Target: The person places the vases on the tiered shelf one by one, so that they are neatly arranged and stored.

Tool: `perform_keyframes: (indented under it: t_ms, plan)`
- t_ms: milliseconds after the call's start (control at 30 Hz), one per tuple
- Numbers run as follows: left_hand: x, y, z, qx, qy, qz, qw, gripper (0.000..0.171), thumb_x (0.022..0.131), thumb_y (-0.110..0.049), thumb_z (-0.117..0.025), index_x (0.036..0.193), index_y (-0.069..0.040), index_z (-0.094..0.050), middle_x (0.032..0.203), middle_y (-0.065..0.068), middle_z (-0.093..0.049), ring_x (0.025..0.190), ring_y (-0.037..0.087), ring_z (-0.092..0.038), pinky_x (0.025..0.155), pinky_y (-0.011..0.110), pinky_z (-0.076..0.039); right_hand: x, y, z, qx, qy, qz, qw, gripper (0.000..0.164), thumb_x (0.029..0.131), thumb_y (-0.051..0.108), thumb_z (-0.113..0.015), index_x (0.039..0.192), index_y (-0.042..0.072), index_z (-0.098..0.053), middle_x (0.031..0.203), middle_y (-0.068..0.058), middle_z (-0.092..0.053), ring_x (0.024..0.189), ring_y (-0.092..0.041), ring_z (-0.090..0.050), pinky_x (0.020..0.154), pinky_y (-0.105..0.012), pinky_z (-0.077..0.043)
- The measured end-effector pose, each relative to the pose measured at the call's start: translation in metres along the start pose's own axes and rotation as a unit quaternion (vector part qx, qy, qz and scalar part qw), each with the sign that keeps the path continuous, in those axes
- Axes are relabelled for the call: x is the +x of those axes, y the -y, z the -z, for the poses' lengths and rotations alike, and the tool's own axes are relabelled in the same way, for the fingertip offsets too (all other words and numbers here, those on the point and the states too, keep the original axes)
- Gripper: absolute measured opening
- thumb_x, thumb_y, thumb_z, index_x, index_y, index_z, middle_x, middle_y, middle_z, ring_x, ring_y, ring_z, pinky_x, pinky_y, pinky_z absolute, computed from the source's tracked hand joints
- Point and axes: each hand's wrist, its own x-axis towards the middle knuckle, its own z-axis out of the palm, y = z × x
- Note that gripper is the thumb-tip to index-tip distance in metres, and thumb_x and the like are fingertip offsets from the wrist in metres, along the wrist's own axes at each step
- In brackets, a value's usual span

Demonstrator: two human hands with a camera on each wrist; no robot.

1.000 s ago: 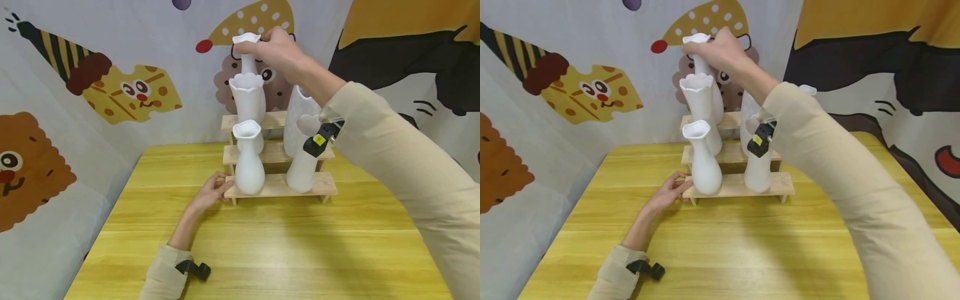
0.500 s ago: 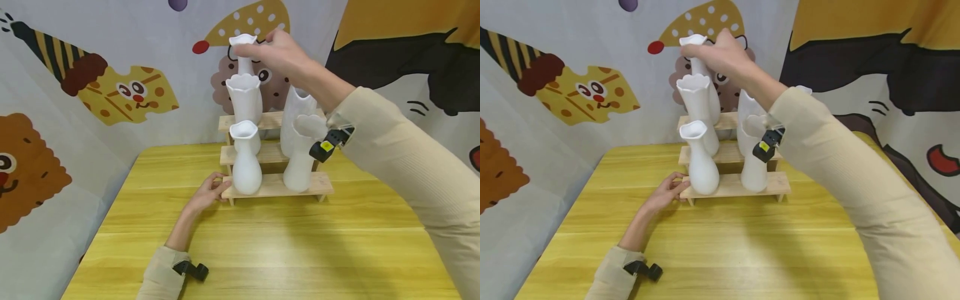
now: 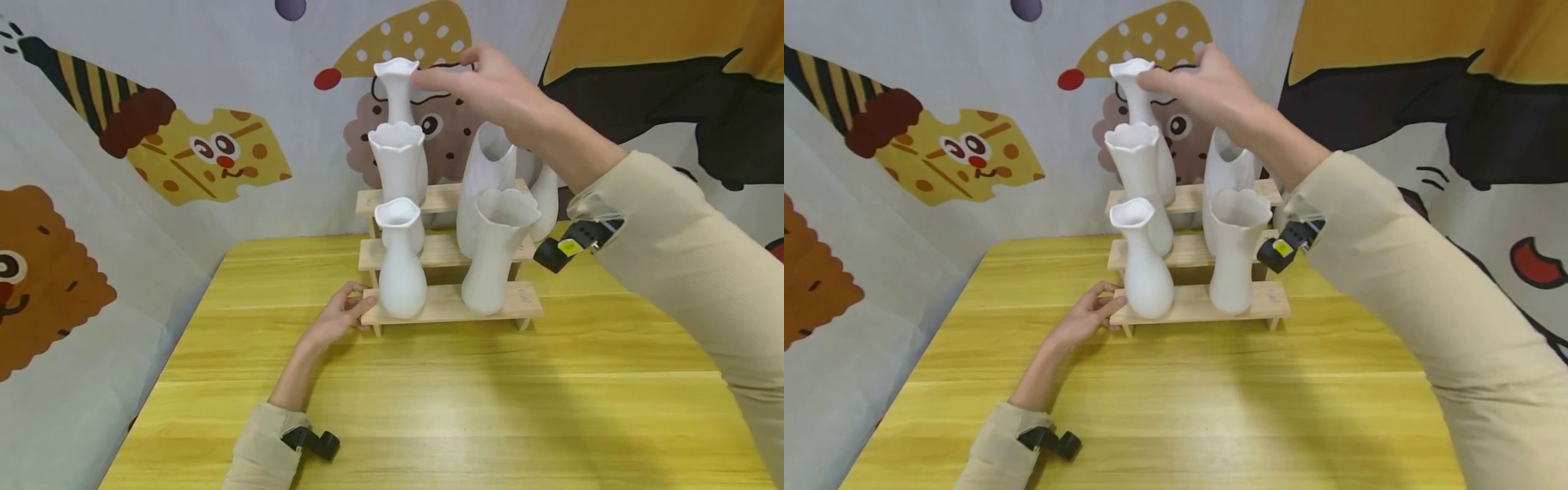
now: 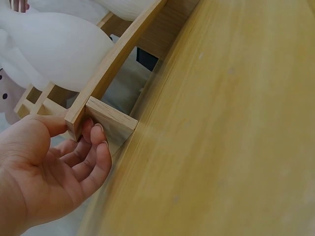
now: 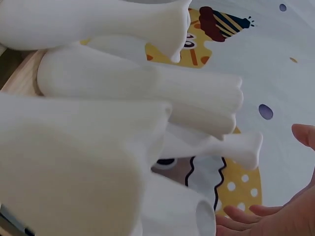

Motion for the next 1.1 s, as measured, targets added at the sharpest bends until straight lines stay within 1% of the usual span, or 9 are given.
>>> perform_keyframes:
  t_ms: [100, 200, 400, 533, 633, 767, 900, 1100]
  plan:
    - [-0.001, 0.001, 0.001, 0.001, -0.001, 0.001, 1.0000, 0.044, 0.105, -0.024, -0.059, 0.136, 0.003, -0.044, 0.102, 0.014, -0.063, 0.064, 0.015, -0.048, 0.076, 0.039, -0.061, -0.003, -0.006, 0.007, -0.014, -0.002, 0.006, 1.000, 0.090, 0.095, 0.060, -0.056, 0.160, 0.013, -0.015, 0.164, -0.010, -0.019, 0.147, -0.028, -0.025, 0.121, -0.049, -0.025]
    - [-0.001, 0.002, 0.001, 0.002, -0.003, 0.002, 1.0000, 0.044, 0.105, -0.024, -0.059, 0.136, 0.003, -0.044, 0.106, 0.017, -0.064, 0.064, 0.015, -0.048, 0.076, 0.039, -0.061, -0.005, -0.013, 0.013, -0.025, -0.007, 0.002, 1.000, 0.089, 0.096, 0.060, -0.055, 0.161, 0.016, -0.015, 0.165, -0.009, -0.018, 0.148, -0.029, -0.025, 0.122, -0.050, -0.022]
    - [-0.002, 0.003, 0.003, -0.001, -0.007, 0.002, 1.0000, 0.045, 0.105, -0.024, -0.058, 0.136, 0.003, -0.042, 0.115, 0.022, -0.064, 0.065, 0.015, -0.050, 0.075, 0.038, -0.061, -0.006, -0.025, 0.025, -0.019, -0.019, -0.003, 1.000, 0.085, 0.097, 0.056, -0.057, 0.162, 0.019, -0.016, 0.165, -0.009, -0.021, 0.149, -0.031, -0.022, 0.123, -0.053, -0.016]
    - [-0.002, 0.004, 0.002, -0.002, -0.008, 0.005, 1.0000, 0.045, 0.105, -0.024, -0.059, 0.136, 0.003, -0.042, 0.117, 0.023, -0.064, 0.065, 0.015, -0.049, 0.076, 0.038, -0.061, -0.007, -0.037, 0.032, -0.040, -0.034, 0.008, 0.999, 0.083, 0.097, 0.054, -0.057, 0.161, 0.019, -0.019, 0.164, -0.012, -0.024, 0.147, -0.034, -0.026, 0.122, -0.056, -0.019]
    - [-0.002, 0.003, 0.001, -0.001, -0.007, 0.005, 1.0000, 0.044, 0.105, -0.025, -0.059, 0.136, 0.002, -0.043, 0.113, 0.021, -0.064, 0.064, 0.015, -0.049, 0.076, 0.038, -0.061, -0.009, -0.049, 0.037, -0.055, -0.044, 0.022, 0.997, 0.081, 0.098, 0.051, -0.057, 0.161, 0.017, -0.020, 0.163, -0.014, -0.026, 0.146, -0.037, -0.028, 0.121, -0.057, -0.021]
    - [-0.002, 0.003, 0.001, -0.002, -0.008, 0.004, 1.0000, 0.045, 0.104, -0.026, -0.060, 0.136, 0.001, -0.044, 0.111, 0.020, -0.064, 0.064, 0.015, -0.048, 0.076, 0.037, -0.061, -0.010, -0.067, 0.044, -0.052, -0.058, 0.033, 0.996, 0.077, 0.099, 0.046, -0.056, 0.160, 0.015, -0.021, 0.161, -0.017, -0.028, 0.146, -0.038, -0.028, 0.121, -0.056, -0.021]
    - [-0.001, 0.003, 0.001, 0.000, -0.007, 0.004, 1.0000, 0.044, 0.104, -0.026, -0.060, 0.136, 0.000, -0.044, 0.112, 0.020, -0.064, 0.064, 0.015, -0.049, 0.075, 0.036, -0.061, -0.012, -0.085, 0.050, -0.042, -0.079, 0.019, 0.996, 0.074, 0.101, 0.044, -0.055, 0.159, 0.012, -0.024, 0.161, -0.018, -0.028, 0.146, -0.036, -0.027, 0.122, -0.051, -0.021]
    - [0.001, 0.002, 0.001, 0.003, -0.004, 0.002, 1.0000, 0.043, 0.105, -0.026, -0.060, 0.135, 0.000, -0.044, 0.105, 0.017, -0.064, 0.063, 0.014, -0.049, 0.075, 0.036, -0.061, -0.013, -0.107, 0.056, -0.039, -0.101, -0.008, 0.994, 0.072, 0.102, 0.045, -0.053, 0.159, 0.012, -0.025, 0.160, -0.019, -0.029, 0.146, -0.035, -0.029, 0.122, -0.049, -0.025]
